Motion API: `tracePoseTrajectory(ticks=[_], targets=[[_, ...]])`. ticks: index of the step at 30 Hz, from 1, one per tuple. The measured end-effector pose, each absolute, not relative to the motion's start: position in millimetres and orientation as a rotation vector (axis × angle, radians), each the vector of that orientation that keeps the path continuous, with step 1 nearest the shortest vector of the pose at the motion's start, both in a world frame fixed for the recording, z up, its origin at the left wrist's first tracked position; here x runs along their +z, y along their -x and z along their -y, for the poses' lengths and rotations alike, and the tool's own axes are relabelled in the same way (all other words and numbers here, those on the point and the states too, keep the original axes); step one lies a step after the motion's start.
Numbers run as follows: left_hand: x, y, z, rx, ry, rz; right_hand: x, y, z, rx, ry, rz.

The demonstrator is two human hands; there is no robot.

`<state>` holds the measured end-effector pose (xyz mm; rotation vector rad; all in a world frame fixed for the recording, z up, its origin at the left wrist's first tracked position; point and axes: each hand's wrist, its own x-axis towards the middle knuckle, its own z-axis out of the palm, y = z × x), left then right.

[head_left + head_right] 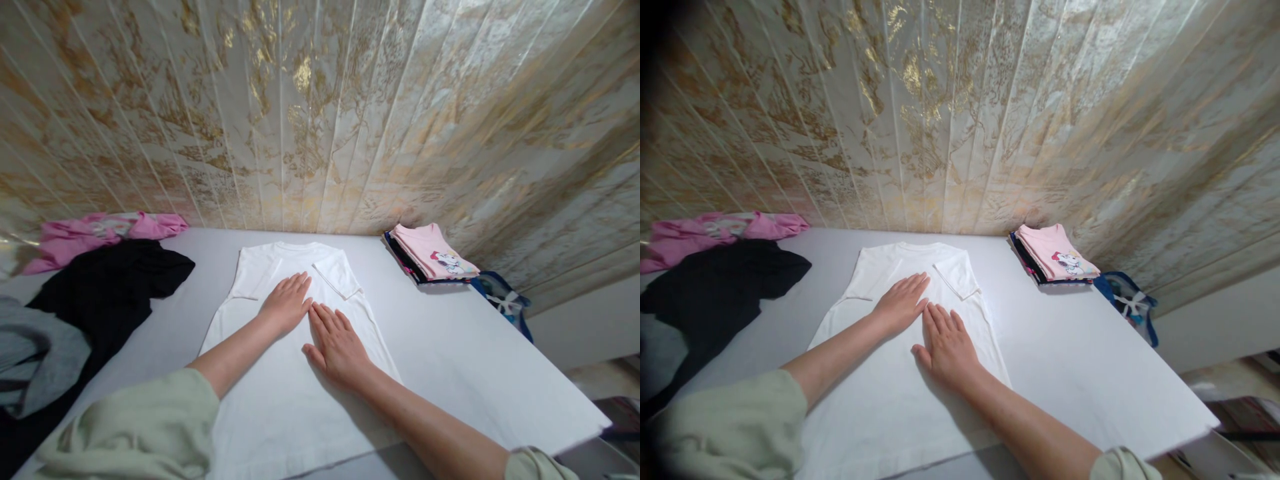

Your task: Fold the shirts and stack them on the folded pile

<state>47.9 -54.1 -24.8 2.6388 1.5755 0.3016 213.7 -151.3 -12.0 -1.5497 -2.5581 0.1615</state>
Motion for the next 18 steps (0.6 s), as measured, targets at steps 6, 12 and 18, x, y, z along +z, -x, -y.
tracePoseTrajectory(ticks=[6,12,18], targets=[[-25,-50,53,0.362,-2.646,-1.55,-13,-212,145,0.16,1.581,2.551],[-28,-49,57,0.4,-2.623,-1.687,-18,-208,112,0.095,1.661,2.486],[-29,-30,63,0.388,-2.649,-1.688,-20,-211,110,0.086,1.643,2.483]])
